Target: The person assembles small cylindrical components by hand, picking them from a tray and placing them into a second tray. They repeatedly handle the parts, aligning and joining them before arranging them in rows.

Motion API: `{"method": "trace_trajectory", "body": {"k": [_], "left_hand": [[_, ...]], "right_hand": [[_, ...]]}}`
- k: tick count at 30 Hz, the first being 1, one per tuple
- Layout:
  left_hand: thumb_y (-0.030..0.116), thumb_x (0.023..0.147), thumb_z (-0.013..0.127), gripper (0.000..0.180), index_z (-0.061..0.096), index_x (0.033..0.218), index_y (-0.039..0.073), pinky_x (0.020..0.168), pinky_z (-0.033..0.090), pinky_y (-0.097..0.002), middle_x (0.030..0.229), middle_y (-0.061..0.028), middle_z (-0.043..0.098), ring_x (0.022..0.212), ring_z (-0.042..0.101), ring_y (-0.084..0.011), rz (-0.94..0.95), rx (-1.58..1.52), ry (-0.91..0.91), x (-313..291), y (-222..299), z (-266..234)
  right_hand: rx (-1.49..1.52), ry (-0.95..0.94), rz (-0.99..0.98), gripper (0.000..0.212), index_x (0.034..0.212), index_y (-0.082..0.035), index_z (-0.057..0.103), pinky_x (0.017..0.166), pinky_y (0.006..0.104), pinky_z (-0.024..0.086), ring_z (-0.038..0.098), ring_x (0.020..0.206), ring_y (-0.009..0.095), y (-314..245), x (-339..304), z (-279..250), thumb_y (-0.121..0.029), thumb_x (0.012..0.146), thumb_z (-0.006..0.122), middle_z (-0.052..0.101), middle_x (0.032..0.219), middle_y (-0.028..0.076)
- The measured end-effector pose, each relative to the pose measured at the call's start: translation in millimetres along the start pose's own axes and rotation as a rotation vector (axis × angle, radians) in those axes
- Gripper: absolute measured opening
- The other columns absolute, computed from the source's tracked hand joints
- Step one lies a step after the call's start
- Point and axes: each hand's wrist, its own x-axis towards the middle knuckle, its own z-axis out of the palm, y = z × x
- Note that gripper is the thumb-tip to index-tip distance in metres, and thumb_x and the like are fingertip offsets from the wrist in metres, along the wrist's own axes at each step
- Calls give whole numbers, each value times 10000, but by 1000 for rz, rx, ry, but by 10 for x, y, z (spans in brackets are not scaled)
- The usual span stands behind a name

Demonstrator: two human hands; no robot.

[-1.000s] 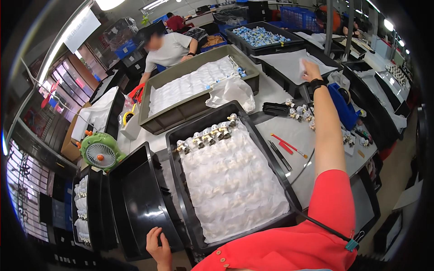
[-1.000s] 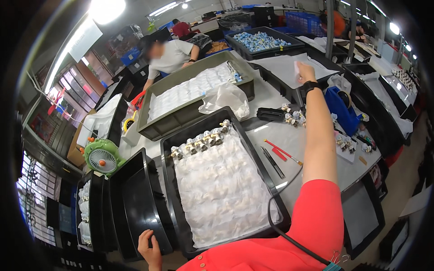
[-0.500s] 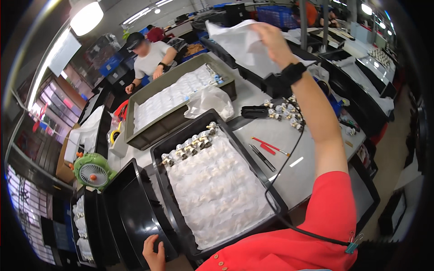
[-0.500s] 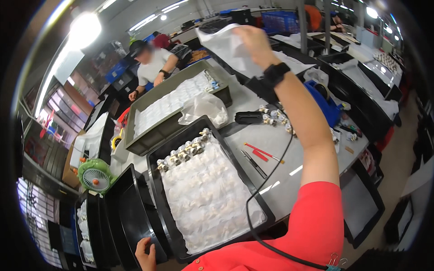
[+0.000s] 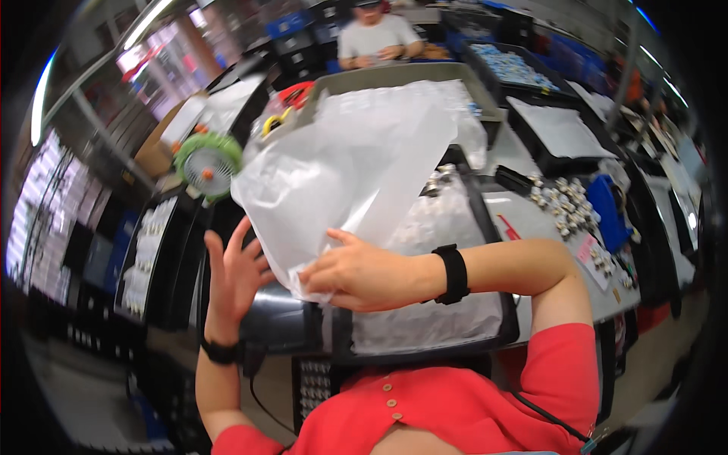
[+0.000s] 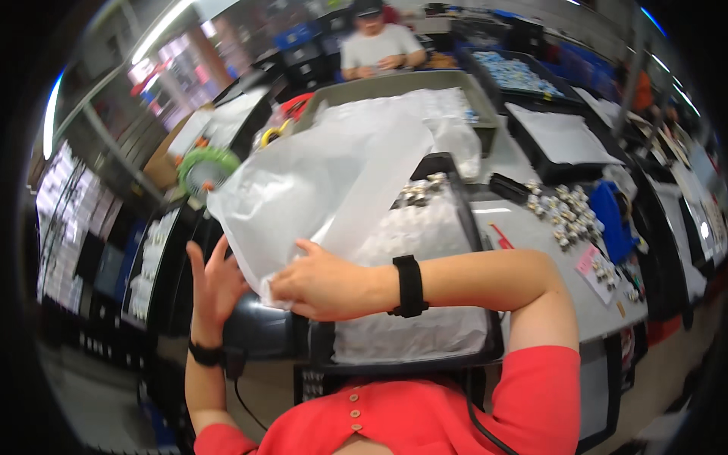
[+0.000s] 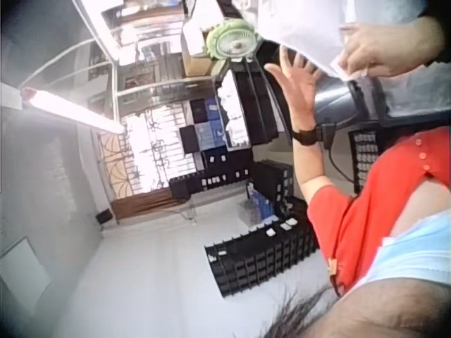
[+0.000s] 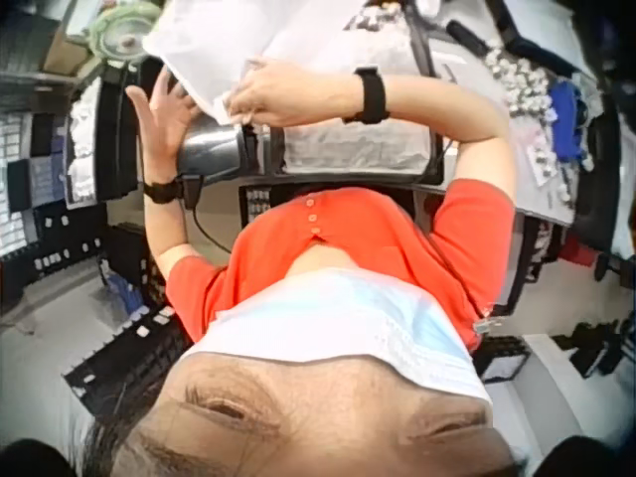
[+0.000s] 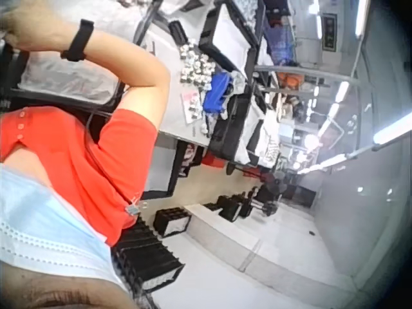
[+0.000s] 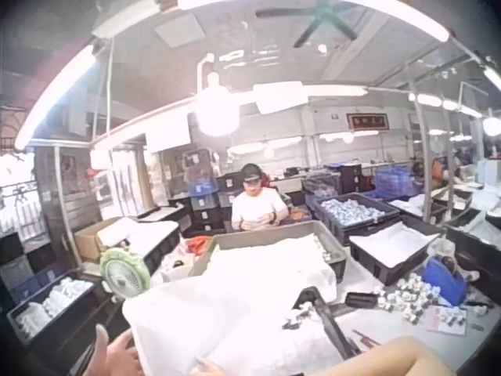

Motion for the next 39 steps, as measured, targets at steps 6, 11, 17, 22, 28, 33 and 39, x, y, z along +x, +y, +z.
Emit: {"method": "trace_trajectory", "body": {"k": [6,11,17,22,28,33,39], "left_hand": [[43,794,689,672,339,1365,-1,785,484,-263,1018,-111,626,897,611,-156,57,421,378,-142,29,-648],[-17,766,594,602,439,1334,110,771,498,-295,995,-130,665,870,651,-208,313,1184,842,-448,55,-1296],[-14,729,567,564,542,1263,165,836,483,-414,1045,-226,631,977,607,-384,-310,1561,508,-802,-28,-1809],[-40,706,584,630,482,1305,128,814,488,-427,974,-236,629,900,612,-385,-308,1724,270,-804,-69,-2061],[124,739,699,707,379,1369,110,884,462,-436,1308,-241,437,1126,509,-393,-547,2081,69,-420,125,-1506],[453,770,666,805,312,1424,143,955,416,-480,1349,-264,387,1188,457,-440,-465,1759,-132,33,-75,-1317],[626,694,671,959,239,1466,257,1020,373,-471,1477,-254,205,1275,386,-434,-707,1734,-142,325,-448,-1568]], "right_hand": [[45,-355,-192,80,843,-101,605,1009,577,289,617,881,235,-35,209,592,-61,794,556,623,834,34],[19,-322,49,113,886,-36,619,704,452,465,620,730,348,233,523,705,-101,799,585,634,717,146],[106,-387,141,200,934,-38,685,704,415,505,635,759,367,428,822,1060,-107,788,567,659,790,199],[145,-603,135,247,984,-34,681,749,404,501,633,821,365,432,974,1354,-152,803,561,670,873,189],[79,-767,214,506,1196,51,539,841,412,477,609,956,383,166,1058,1372,-332,871,592,644,968,253],[244,-734,244,588,1240,48,501,830,404,483,614,945,371,18,983,1022,-409,881,590,612,1067,261],[-314,-253,59,546,1206,-23,552,1005,448,366,445,1212,408,284,786,988,-427,846,628,585,1172,216]]}}
